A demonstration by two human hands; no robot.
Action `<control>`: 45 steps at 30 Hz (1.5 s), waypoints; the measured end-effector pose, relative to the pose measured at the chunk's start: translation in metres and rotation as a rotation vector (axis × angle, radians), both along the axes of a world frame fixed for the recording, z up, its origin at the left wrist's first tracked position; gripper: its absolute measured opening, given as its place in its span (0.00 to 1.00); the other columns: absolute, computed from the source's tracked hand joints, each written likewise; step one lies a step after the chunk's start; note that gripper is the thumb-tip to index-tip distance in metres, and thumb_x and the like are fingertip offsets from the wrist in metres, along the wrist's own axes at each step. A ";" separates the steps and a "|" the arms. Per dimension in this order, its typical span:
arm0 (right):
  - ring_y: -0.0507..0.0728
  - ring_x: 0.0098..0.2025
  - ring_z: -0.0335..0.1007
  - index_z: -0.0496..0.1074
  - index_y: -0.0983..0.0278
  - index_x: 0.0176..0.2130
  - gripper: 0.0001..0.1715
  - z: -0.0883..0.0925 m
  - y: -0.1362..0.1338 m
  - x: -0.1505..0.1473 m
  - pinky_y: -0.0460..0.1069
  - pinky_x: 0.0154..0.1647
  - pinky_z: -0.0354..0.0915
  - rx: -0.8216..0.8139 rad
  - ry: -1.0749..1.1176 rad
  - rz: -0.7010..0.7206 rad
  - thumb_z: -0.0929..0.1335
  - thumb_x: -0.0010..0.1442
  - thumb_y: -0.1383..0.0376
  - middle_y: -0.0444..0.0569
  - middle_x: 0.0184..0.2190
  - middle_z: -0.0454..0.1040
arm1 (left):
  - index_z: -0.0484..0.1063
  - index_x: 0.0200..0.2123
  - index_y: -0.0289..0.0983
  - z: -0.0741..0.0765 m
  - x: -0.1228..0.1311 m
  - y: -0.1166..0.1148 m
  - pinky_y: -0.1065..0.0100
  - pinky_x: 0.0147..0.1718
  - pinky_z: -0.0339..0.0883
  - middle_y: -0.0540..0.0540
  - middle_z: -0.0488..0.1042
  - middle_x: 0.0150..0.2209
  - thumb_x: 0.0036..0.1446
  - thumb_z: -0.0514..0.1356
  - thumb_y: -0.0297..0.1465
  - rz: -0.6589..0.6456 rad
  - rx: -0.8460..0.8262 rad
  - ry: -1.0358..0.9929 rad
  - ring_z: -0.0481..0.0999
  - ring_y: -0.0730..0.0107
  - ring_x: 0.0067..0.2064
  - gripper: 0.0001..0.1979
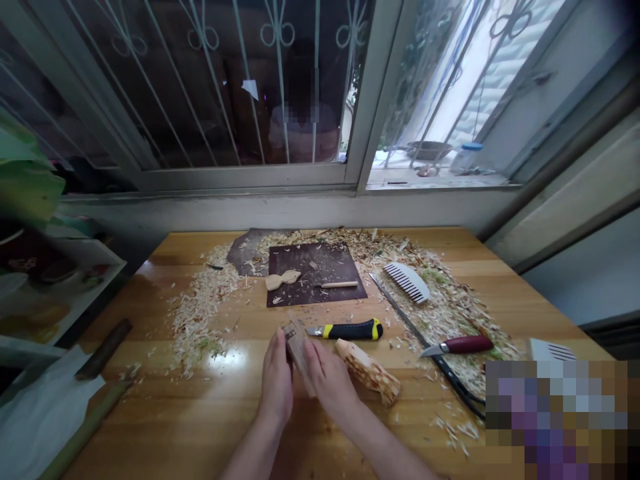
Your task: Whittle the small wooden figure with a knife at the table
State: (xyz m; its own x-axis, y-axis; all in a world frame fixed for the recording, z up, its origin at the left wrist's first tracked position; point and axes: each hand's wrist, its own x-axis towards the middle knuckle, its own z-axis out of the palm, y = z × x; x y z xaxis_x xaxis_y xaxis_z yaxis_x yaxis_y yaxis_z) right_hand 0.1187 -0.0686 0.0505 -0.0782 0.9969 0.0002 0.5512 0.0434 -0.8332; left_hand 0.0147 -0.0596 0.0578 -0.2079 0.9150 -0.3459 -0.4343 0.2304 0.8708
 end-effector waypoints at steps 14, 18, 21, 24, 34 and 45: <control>0.50 0.19 0.51 0.61 0.62 0.17 0.28 0.017 -0.004 0.032 0.47 0.22 0.42 0.036 -0.004 0.167 0.54 0.63 0.55 0.41 0.14 0.59 | 0.75 0.25 0.35 0.039 -0.022 -0.016 0.70 0.31 0.62 0.47 0.74 0.24 0.54 0.53 0.39 -0.702 0.230 0.560 0.70 0.64 0.29 0.16; 0.50 0.18 0.49 0.58 0.62 0.16 0.28 0.013 -0.004 0.033 0.47 0.21 0.42 0.013 0.145 0.164 0.55 0.62 0.53 0.40 0.14 0.54 | 0.75 0.25 0.36 0.045 -0.020 -0.018 0.70 0.32 0.61 0.47 0.74 0.25 0.54 0.54 0.34 -0.707 0.317 0.618 0.70 0.64 0.29 0.13; 0.51 0.19 0.49 0.57 0.61 0.17 0.28 0.015 -0.001 0.034 0.48 0.22 0.43 -0.030 0.212 0.212 0.54 0.62 0.53 0.41 0.15 0.54 | 0.75 0.26 0.36 0.044 -0.021 -0.018 0.70 0.32 0.62 0.47 0.74 0.25 0.53 0.55 0.34 -0.717 0.306 0.591 0.70 0.63 0.29 0.12; 0.50 0.19 0.47 0.55 0.61 0.16 0.27 0.017 0.001 0.035 0.48 0.22 0.43 -0.075 0.227 0.233 0.54 0.62 0.53 0.40 0.15 0.52 | 0.75 0.24 0.36 0.041 -0.020 -0.017 0.70 0.32 0.62 0.48 0.74 0.23 0.53 0.55 0.34 -0.712 0.288 0.572 0.70 0.63 0.28 0.13; 0.50 0.20 0.49 0.59 0.62 0.16 0.27 0.016 0.007 0.034 0.48 0.23 0.46 -0.096 0.308 0.201 0.57 0.60 0.53 0.41 0.15 0.55 | 0.76 0.31 0.35 0.036 -0.021 -0.013 0.70 0.35 0.63 0.46 0.76 0.29 0.56 0.52 0.38 -0.729 0.291 0.585 0.72 0.62 0.33 0.16; 0.57 0.40 0.68 0.72 0.63 0.37 0.31 -0.009 0.000 0.002 0.50 0.44 0.63 -0.207 0.727 -0.122 0.56 0.56 0.43 0.50 0.32 0.74 | 0.71 0.42 0.35 0.028 0.001 -0.006 0.66 0.49 0.58 0.41 0.73 0.43 0.54 0.54 0.43 -0.425 0.250 0.383 0.69 0.61 0.46 0.20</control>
